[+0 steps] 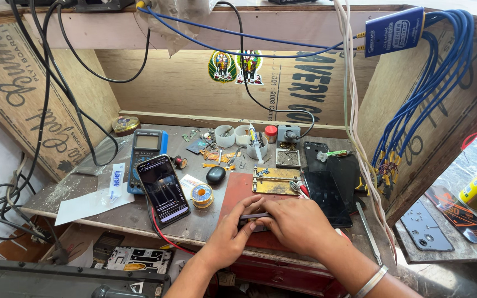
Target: The person repeatedly opens and closes a smartphone, pressing the edges to seat the back cover. They connect a charging cable, check the screen, and continue adjusting the casing. The phone is handled one at a time on a cluttered workbench.
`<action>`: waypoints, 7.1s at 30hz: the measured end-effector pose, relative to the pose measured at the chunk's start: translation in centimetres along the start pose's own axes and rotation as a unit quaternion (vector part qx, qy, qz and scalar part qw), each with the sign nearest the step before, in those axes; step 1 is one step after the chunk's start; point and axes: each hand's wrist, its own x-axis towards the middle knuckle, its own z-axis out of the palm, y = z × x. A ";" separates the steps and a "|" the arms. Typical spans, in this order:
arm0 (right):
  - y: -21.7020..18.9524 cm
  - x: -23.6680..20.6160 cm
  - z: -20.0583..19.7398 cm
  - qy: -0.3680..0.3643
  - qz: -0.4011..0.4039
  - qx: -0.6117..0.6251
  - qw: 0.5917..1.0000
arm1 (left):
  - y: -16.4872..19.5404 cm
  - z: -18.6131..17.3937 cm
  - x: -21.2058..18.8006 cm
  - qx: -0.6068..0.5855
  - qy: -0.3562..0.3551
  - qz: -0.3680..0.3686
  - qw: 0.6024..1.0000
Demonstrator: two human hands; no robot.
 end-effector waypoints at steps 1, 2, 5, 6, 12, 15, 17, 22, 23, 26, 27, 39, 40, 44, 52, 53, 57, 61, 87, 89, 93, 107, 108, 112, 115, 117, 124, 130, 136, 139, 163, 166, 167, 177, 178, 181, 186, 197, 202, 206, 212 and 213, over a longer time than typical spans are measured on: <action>0.0 -0.1 0.2 0.001 0.007 -0.007 1.000 | 0.0 0.0 -0.1 0.007 -0.001 0.002 1.000; -0.1 -0.2 0.4 0.003 0.015 -0.014 1.000 | 0.0 -0.1 -0.2 0.014 -0.004 0.004 1.000; -0.2 -0.5 0.8 0.071 -0.002 -0.010 0.997 | -0.2 0.4 -0.3 0.039 0.038 0.025 0.998; -0.3 -0.6 0.9 0.104 -0.015 -0.004 0.994 | -0.3 0.7 -0.3 0.049 0.060 0.034 0.996; -1.0 -0.5 1.5 0.103 0.052 -0.053 0.992 | -0.5 2.3 -0.3 0.114 0.184 0.041 0.975; -1.6 -0.7 1.8 0.143 0.072 -0.029 0.987 | -0.2 2.7 -0.1 0.095 0.192 0.010 0.977; -2.0 -0.9 2.1 0.163 0.074 -0.024 0.984 | -0.1 2.7 -0.2 0.133 0.202 0.031 0.970; -2.2 -0.9 2.3 0.189 0.085 -0.013 0.978 | -0.2 2.8 0.0 0.141 0.213 0.005 0.967; -2.2 -0.9 2.3 0.187 0.088 -0.015 0.978 | -0.3 2.9 0.1 0.135 0.216 0.009 0.967; -2.4 -0.6 2.2 0.187 0.096 -0.014 0.977 | -0.3 2.8 0.2 0.160 0.229 0.023 0.960; -2.4 -0.6 2.2 0.189 0.100 -0.012 0.977 | -0.4 2.8 0.2 0.176 0.233 0.029 0.956; -1.7 0.0 1.6 0.164 0.079 0.001 0.983 | -0.7 2.1 0.5 0.136 0.198 0.004 0.971; -1.5 0.1 1.3 0.123 0.095 0.006 0.988 | -0.6 1.9 0.5 0.121 0.181 0.005 0.976; -0.8 -0.3 0.3 0.060 0.063 0.035 0.996 | -0.5 1.1 -0.1 0.089 0.137 0.004 0.987; 3.7 -2.9 -1.0 0.121 0.029 0.047 0.991 | -1.5 1.1 -0.1 -0.001 0.113 -0.003 0.994; 4.2 -3.1 -0.8 0.092 0.069 0.047 0.992 | -1.7 1.1 -0.2 -0.008 0.113 0.001 0.994; 4.6 -3.9 0.2 0.093 0.113 0.035 0.989 | -2.5 1.3 -0.3 -0.034 0.126 -0.001 0.991; 2.6 -5.4 -0.3 0.135 0.112 0.082 0.981 | -3.1 1.1 -0.5 -0.098 0.170 0.007 0.980; -8.1 -4.1 -2.6 0.158 0.202 0.239 0.937 | -1.8 -0.7 0.6 -0.268 0.105 -0.113 0.951; -7.8 -4.3 -2.3 0.164 0.193 0.245 0.936 | -1.7 -0.7 0.6 -0.265 0.111 -0.127 0.949; -7.3 -4.5 -1.9 0.176 0.195 0.235 0.936 | -1.5 -0.6 0.7 -0.260 0.110 -0.139 0.949; -7.1 -4.5 -1.8 0.173 0.192 0.244 0.935 | -1.4 -0.7 0.7 -0.253 0.102 -0.131 0.953; -7.1 -4.5 -1.8 0.168 0.195 0.248 0.934 | -1.5 -0.7 0.7 -0.252 0.102 -0.129 0.954; -7.0 -4.5 -1.6 0.182 0.184 0.256 0.931 | -1.7 -0.7 0.7 -0.254 0.100 -0.121 0.954; -6.8 -4.4 -1.5 0.188 0.189 0.258 0.929 | -1.9 -0.7 0.8 -0.250 0.104 -0.119 0.955; -6.6 -4.4 -1.5 0.184 0.191 0.244 0.933 | -2.0 -0.8 0.8 -0.247 0.107 -0.118 0.956; -5.5 -4.9 -1.0 0.143 0.273 0.295 0.904 | -3.2 -0.5 0.7 -0.211 0.124 -0.101 0.964; -2.4 -6.9 1.5 0.143 0.311 0.419 0.841 | -4.0 0.4 0.9 -0.149 0.140 -0.100 0.974; 1.3 -9.4 5.2 0.109 0.316 0.468 0.818 | -1.7 1.5 1.4 0.025 0.148 -0.128 0.980; 1.9 -10.0 6.4 0.086 0.298 0.471 0.826 | 0.1 2.4 0.9 0.159 0.153 -0.086 0.972; -1.0 -8.6 1.2 -0.187 0.276 0.044 0.942 | 1.3 5.0 7.2 0.428 0.107 -0.054 0.896; -0.8 -8.4 1.3 -0.196 0.277 0.048 0.939 | -0.2 6.5 9.1 0.486 0.074 -0.123 0.862; -0.7 -8.5 1.5 -0.191 0.273 0.051 0.941 | -0.8 7.0 9.2 0.496 0.068 -0.135 0.855; 1.7 -9.2 5.4 -0.155 0.259 0.044 0.952 | -2.8 8.1 8.6 0.578 0.037 -0.073 0.812; 2.1 -9.1 5.8 -0.169 0.261 0.033 0.950 | -2.8 8.1 8.6 0.567 0.047 -0.072 0.819; 2.7 -9.2 7.1 -0.197 0.264 0.011 0.944 | -2.8 8.3 8.5 0.544 0.067 -0.053 0.835; 3.3 -9.4 7.3 -0.206 0.262 0.010 0.943 | -3.1 8.3 8.4 0.553 0.056 -0.003 0.831; 3.2 -9.2 6.2 -0.215 0.261 0.014 0.941 | -4.1 8.4 8.9 0.540 0.055 0.025 0.839; 1.3 -9.6 4.2 -0.179 0.264 0.047 0.947 | -3.7 8.5 8.9 0.534 0.012 0.012 0.845; -0.4 -8.8 1.3 -0.198 0.273 0.049 0.940 | -2.8 7.7 9.6 0.527 0.033 0.026 0.849; -1.7 -7.9 -2.2 -0.170 0.268 0.054 0.947 | -2.2 7.2 10.1 0.519 0.023 0.012 0.854; -1.6 -7.8 -2.3 -0.167 0.269 0.052 0.947 | -2.3 7.3 10.1 0.522 0.019 0.033 0.852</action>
